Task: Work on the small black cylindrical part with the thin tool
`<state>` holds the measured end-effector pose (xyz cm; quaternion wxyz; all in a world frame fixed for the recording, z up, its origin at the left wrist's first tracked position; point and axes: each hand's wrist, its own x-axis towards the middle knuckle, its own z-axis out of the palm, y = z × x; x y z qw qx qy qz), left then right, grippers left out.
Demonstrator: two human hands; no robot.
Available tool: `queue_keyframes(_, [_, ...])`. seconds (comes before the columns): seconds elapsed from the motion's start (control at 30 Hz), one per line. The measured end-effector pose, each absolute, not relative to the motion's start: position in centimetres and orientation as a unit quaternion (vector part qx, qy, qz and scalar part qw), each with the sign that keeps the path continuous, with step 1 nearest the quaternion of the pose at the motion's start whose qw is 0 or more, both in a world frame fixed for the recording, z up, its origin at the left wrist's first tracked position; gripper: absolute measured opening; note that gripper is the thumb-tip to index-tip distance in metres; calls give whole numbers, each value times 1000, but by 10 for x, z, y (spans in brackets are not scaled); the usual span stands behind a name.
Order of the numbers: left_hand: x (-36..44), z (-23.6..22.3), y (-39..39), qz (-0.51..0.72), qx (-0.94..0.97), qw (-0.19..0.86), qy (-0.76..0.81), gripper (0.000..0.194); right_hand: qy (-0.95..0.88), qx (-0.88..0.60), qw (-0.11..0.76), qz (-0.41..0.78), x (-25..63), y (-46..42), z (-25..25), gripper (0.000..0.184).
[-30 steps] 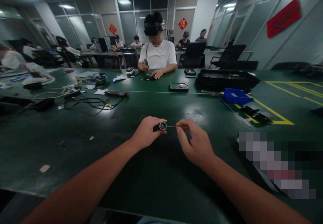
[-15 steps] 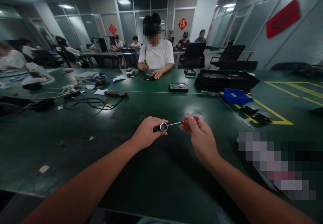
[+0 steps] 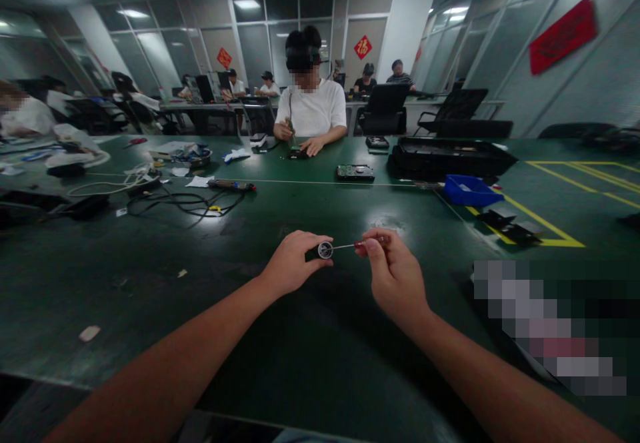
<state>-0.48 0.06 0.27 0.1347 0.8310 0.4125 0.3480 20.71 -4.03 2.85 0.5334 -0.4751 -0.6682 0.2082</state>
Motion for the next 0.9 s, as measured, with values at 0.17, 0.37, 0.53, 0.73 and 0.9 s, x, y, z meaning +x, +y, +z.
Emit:
queue_keyframes(0.17, [-5, 2, 2, 354, 827, 131, 416, 41, -682, -479, 522, 179, 209, -39, 29, 19])
queue_keyframes(0.37, [-5, 1, 3, 347, 834, 140, 405, 37, -726, -498, 461, 114, 213, -42, 35, 27])
queue_keyframes(0.53, [-5, 1, 2, 348, 830, 137, 413, 39, -765, -449, 452, 94, 213, -46, 37, 12])
queue_keyframes(0.73, [-4, 1, 2, 345, 833, 137, 411, 37, -780, -431, 439, 115, 212, -47, 39, 13])
queue_keyframes(0.9, [-4, 0, 2, 357, 825, 138, 416, 41, -667, -460, 530, 252, 209, -41, 31, 20])
